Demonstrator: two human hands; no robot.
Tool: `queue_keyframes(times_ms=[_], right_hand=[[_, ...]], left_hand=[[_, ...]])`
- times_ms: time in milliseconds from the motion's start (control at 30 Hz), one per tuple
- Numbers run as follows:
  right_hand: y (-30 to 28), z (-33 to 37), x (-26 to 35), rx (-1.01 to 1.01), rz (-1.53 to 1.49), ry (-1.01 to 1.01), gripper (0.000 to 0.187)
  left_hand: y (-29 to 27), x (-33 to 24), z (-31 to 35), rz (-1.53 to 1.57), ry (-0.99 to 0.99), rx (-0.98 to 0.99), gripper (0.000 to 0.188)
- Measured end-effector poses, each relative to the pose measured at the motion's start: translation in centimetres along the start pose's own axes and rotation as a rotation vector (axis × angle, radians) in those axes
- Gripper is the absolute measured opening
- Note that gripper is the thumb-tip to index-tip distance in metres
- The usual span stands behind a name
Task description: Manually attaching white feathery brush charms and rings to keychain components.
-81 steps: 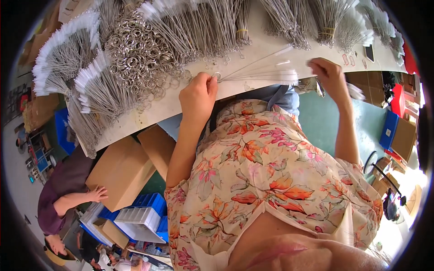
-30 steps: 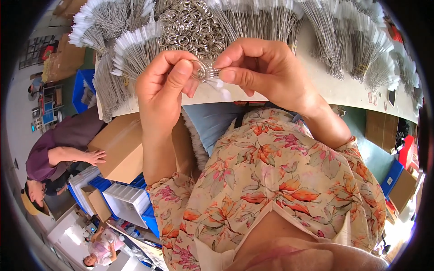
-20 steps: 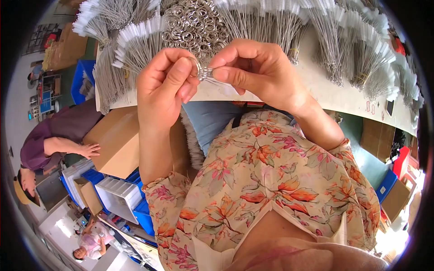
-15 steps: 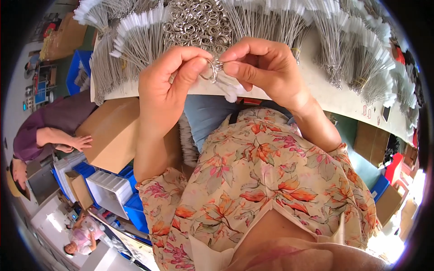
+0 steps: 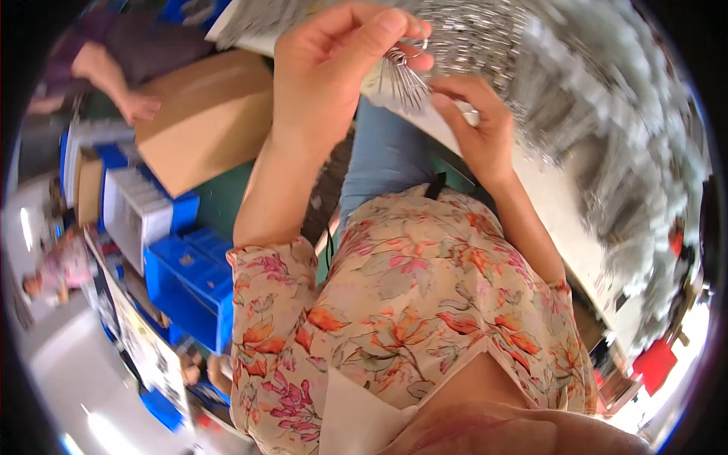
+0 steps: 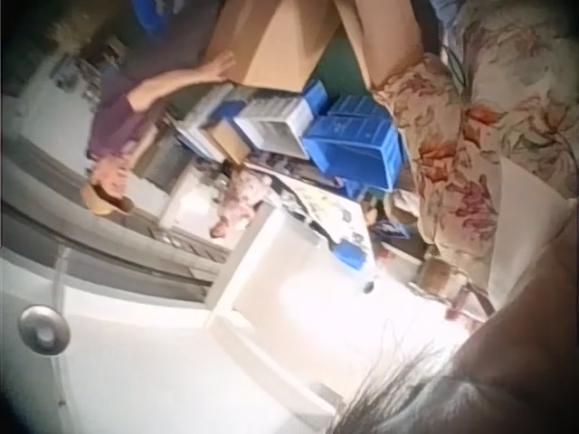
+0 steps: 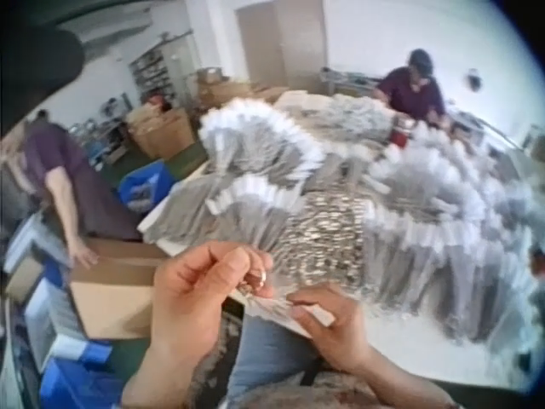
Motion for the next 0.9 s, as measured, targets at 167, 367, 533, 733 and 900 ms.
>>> queue_keyframes(times_ms=[167, 367, 533, 733, 900], right_hand=[[1.1, 3.3, -3.3, 0.216, 0.150, 0.235, 0.009], [2.7, 4.0, -4.4, 0.283, 0.363, -0.028, 0.007], [3.3, 4.0, -3.8, 0.284, 0.526, -0.224, 0.005], [3.6, 4.3, -3.1, 0.310, 0.610, -0.209, 0.006], [2.9, 4.6, -3.7, 0.336, 0.622, -0.168, 0.006]], left_hand=[[-5.4, -5.2, 4.1, -0.473, -0.308, -0.157, 0.019], [-16.9, 4.3, 12.1, -1.109, -0.449, -0.129, 0.016], [-22.4, 18.1, 18.5, -1.469, -0.669, 0.192, 0.016], [-24.1, 28.6, 21.9, -1.447, -0.956, 0.431, 0.022], [-26.4, 35.8, 28.9, -1.358, -1.149, 0.291, 0.027]])
Point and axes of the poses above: each hand's wrist, its own z-axis away from the middle knuckle, its own y-axis out of the palm, x = y × z, the point moved 1 cm from there along -z, towards the middle knuckle, and after that the axes turned 7 degrees about z, right-handed, at the moved point
